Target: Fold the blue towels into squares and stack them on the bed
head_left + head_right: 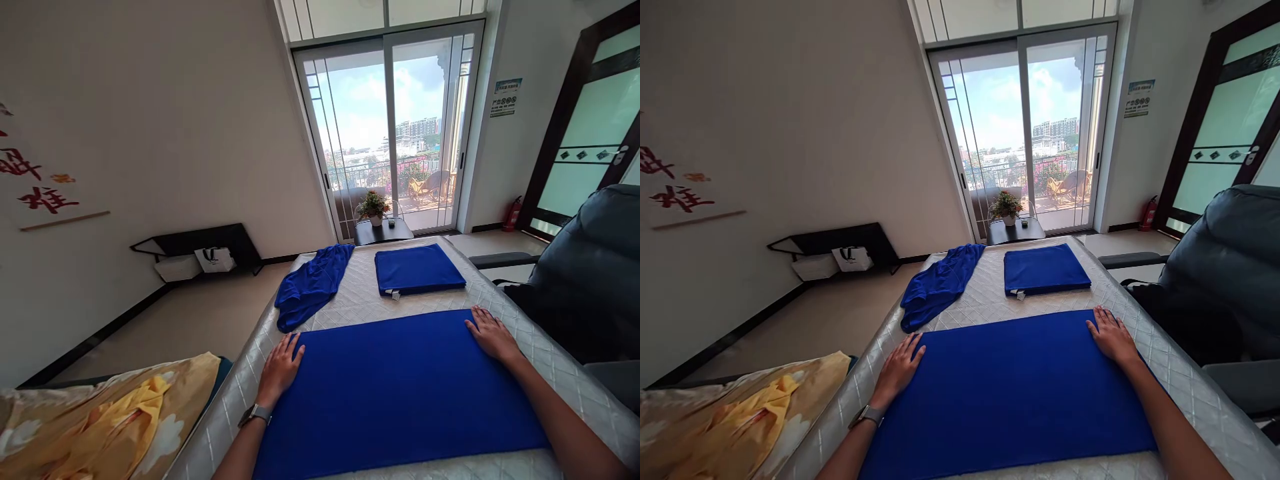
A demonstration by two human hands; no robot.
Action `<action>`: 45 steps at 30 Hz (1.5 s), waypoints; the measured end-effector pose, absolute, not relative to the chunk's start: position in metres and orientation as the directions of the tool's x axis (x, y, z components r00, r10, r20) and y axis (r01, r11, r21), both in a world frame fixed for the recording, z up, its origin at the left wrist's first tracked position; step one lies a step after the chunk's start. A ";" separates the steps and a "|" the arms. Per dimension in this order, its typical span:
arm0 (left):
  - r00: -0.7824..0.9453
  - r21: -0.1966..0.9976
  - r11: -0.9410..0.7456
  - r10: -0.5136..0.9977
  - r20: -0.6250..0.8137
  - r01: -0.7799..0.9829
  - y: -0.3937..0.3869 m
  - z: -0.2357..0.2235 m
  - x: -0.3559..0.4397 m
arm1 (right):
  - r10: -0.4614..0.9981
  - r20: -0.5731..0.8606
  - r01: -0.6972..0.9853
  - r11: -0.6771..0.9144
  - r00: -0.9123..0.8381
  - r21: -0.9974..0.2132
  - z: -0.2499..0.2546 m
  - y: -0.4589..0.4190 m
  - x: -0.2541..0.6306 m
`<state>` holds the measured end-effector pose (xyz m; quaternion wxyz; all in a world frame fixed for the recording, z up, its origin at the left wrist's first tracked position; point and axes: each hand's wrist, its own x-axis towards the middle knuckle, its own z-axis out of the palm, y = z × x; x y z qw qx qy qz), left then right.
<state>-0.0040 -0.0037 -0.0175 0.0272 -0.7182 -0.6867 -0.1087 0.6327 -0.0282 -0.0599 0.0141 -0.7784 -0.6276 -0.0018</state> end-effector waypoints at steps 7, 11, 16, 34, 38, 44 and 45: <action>0.020 0.083 -0.037 0.980 0.198 0.996 -0.007 -0.017 -0.001 | 0.970 -0.021 0.970 -0.241 0.241 -0.014 -0.048 -0.033 0.622; 0.016 0.075 -0.031 0.980 0.200 0.997 -0.011 -0.014 0.002 | 0.928 -0.029 0.928 -0.371 0.371 0.028 -0.025 -0.036 0.607; 0.001 0.082 -0.016 0.984 0.180 0.996 -0.015 -0.008 0.004 | 0.927 0.051 0.925 -0.375 0.373 0.053 0.000 -0.032 0.531; 0.018 0.075 -0.033 0.981 0.191 0.997 -0.011 -0.009 0.002 | 0.996 -0.055 0.976 0.051 -0.064 -0.211 -0.019 -0.045 0.471; 0.032 0.084 -0.049 0.980 0.199 0.995 -0.009 -0.011 0.000 | 0.991 -0.031 0.984 -0.130 0.127 -0.123 -0.033 -0.039 0.569; 0.043 0.067 -0.058 0.979 0.199 0.996 -0.007 -0.011 0.001 | 0.976 -0.039 0.968 -0.219 0.216 -0.118 -0.041 -0.043 0.628; 0.044 0.062 -0.056 0.980 0.193 0.997 -0.007 -0.010 0.001 | 0.975 -0.043 0.968 -0.221 0.217 -0.121 -0.041 -0.043 0.628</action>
